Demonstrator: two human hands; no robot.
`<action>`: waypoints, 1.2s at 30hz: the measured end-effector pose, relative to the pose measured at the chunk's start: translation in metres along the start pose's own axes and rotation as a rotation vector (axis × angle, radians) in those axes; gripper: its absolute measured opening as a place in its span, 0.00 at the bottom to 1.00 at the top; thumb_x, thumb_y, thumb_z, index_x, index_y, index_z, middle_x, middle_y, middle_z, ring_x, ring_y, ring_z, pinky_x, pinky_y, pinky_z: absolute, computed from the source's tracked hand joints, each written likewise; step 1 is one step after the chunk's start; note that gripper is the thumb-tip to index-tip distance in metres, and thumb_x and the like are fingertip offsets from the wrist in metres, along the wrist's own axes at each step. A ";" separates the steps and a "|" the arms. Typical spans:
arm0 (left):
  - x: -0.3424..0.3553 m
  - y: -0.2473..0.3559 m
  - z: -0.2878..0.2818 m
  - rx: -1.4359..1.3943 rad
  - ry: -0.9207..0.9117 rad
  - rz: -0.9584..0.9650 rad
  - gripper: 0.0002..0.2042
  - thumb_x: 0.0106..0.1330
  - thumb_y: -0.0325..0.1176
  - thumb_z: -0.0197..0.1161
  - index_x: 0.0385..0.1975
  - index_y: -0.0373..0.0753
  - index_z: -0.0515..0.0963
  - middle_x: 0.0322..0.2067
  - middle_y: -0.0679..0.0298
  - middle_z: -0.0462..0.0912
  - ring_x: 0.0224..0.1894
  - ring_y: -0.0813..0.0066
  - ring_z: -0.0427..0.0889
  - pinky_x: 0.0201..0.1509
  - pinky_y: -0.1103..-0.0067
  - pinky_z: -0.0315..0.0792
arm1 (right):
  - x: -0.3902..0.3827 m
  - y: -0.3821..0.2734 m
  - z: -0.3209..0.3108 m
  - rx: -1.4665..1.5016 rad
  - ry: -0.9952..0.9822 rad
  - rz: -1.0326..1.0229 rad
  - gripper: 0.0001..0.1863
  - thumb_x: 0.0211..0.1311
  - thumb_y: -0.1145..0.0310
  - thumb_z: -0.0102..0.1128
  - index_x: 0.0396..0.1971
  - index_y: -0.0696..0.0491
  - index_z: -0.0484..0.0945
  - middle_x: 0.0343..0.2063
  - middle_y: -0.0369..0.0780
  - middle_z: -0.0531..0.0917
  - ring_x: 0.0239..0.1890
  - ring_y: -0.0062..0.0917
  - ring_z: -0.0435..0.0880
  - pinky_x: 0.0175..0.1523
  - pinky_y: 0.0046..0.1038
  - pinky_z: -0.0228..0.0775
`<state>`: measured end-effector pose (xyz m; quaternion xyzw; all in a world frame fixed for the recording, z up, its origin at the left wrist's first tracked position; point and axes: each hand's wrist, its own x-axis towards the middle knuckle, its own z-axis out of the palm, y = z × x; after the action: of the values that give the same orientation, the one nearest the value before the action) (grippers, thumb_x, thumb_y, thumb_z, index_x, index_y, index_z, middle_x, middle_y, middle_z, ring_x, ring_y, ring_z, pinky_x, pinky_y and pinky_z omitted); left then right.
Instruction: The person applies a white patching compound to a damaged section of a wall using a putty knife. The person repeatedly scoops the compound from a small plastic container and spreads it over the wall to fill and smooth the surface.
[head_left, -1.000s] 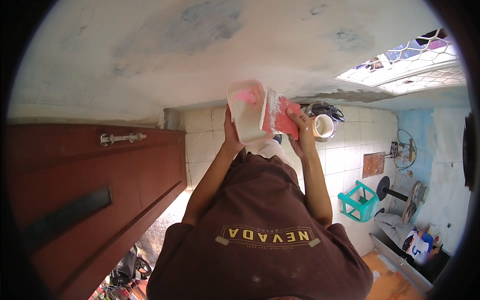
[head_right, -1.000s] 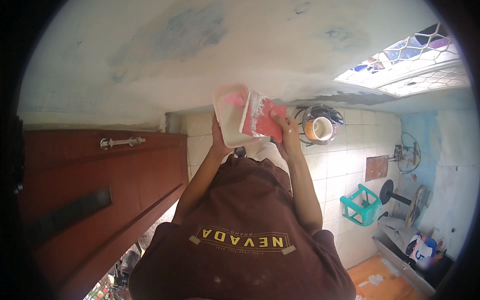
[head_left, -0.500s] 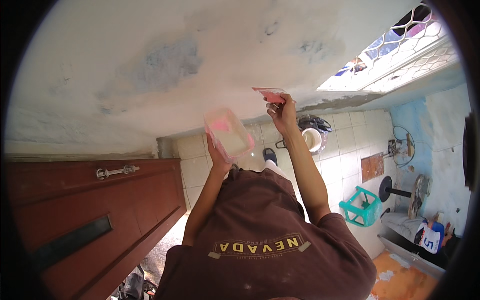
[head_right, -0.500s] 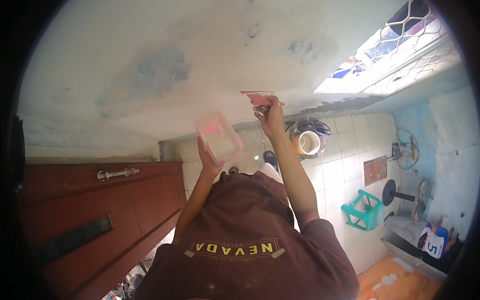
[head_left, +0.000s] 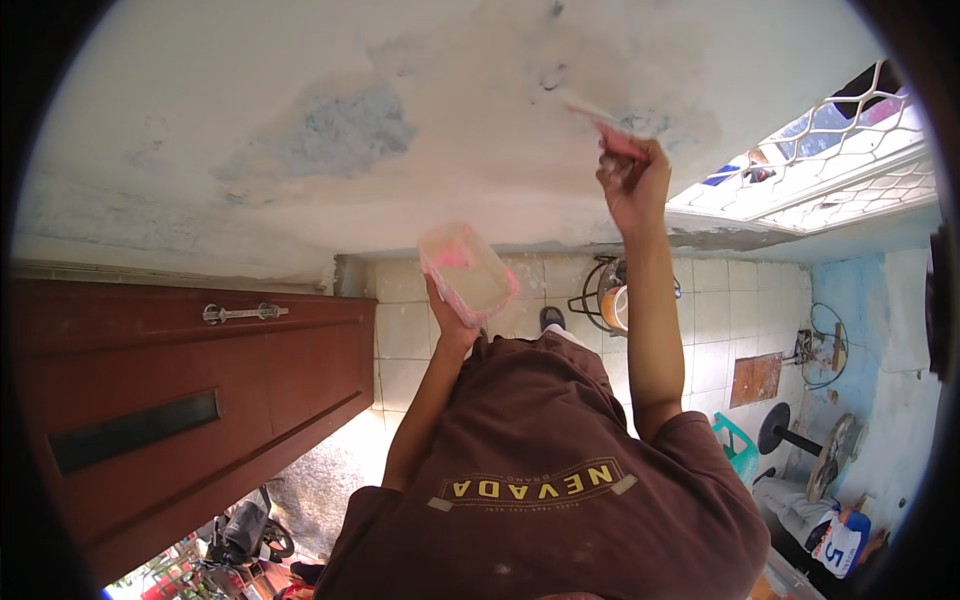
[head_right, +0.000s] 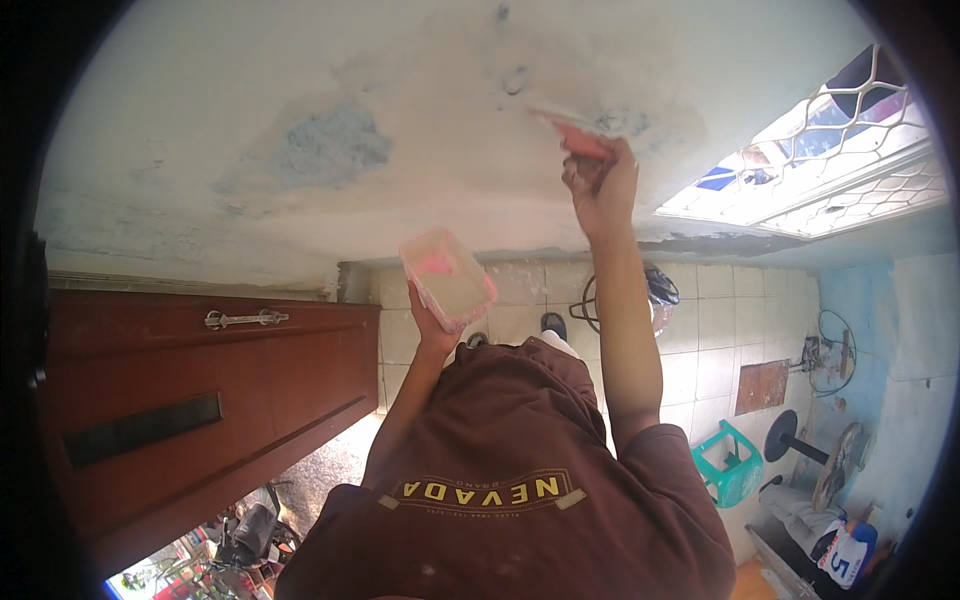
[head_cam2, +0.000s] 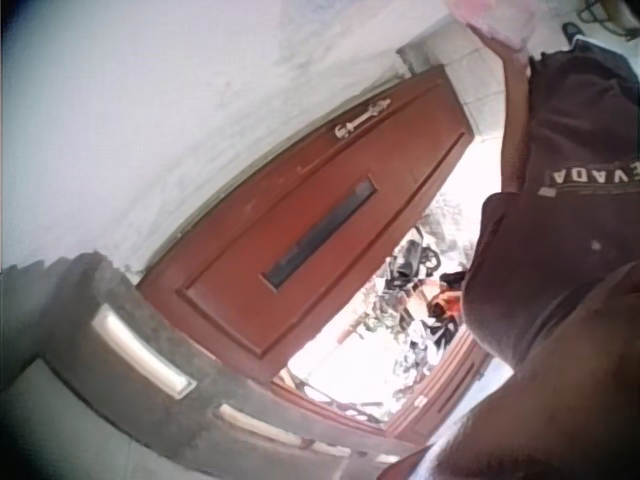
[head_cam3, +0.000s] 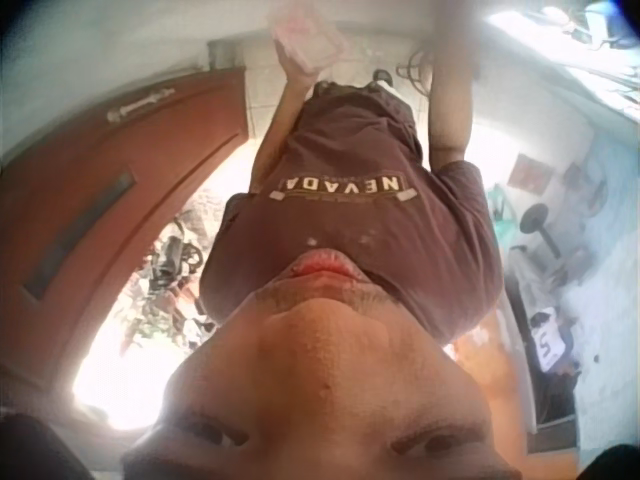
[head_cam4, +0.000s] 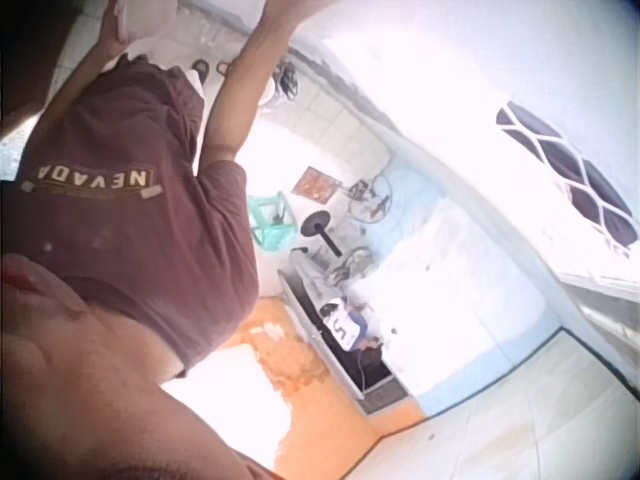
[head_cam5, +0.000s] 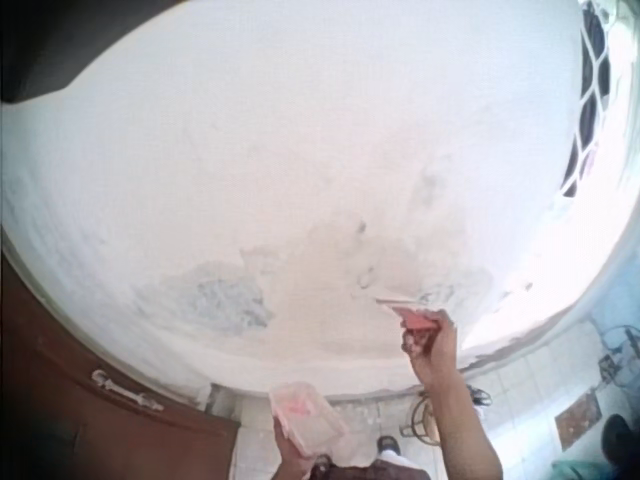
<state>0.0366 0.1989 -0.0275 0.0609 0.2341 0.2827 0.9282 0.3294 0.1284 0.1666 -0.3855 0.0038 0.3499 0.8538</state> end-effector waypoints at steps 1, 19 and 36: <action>0.000 -0.003 0.002 0.016 0.006 0.020 0.35 0.69 0.68 0.42 0.70 0.52 0.58 0.66 0.62 0.66 0.68 0.54 0.67 0.69 0.49 0.63 | -0.004 0.010 -0.011 -0.021 0.027 -0.049 0.15 0.64 0.62 0.47 0.34 0.59 0.77 0.32 0.45 0.83 0.26 0.25 0.75 0.29 0.25 0.65; 0.003 -0.038 0.015 0.032 -0.010 0.118 0.37 0.69 0.68 0.42 0.70 0.50 0.57 0.65 0.61 0.67 0.66 0.54 0.69 0.69 0.52 0.65 | -0.002 -0.050 -0.010 0.210 -0.186 0.136 0.15 0.63 0.67 0.49 0.39 0.64 0.76 0.30 0.40 0.79 0.27 0.21 0.71 0.26 0.19 0.63; -0.005 -0.033 0.021 0.085 0.012 0.105 0.37 0.69 0.69 0.41 0.71 0.51 0.57 0.65 0.62 0.67 0.67 0.55 0.68 0.70 0.50 0.63 | 0.017 -0.016 0.021 0.110 -0.267 0.167 0.13 0.64 0.66 0.50 0.38 0.61 0.77 0.33 0.41 0.82 0.33 0.26 0.77 0.35 0.22 0.67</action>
<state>0.0592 0.1687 -0.0152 0.1105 0.2481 0.3212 0.9072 0.3458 0.1450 0.1869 -0.2867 -0.0587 0.4670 0.8345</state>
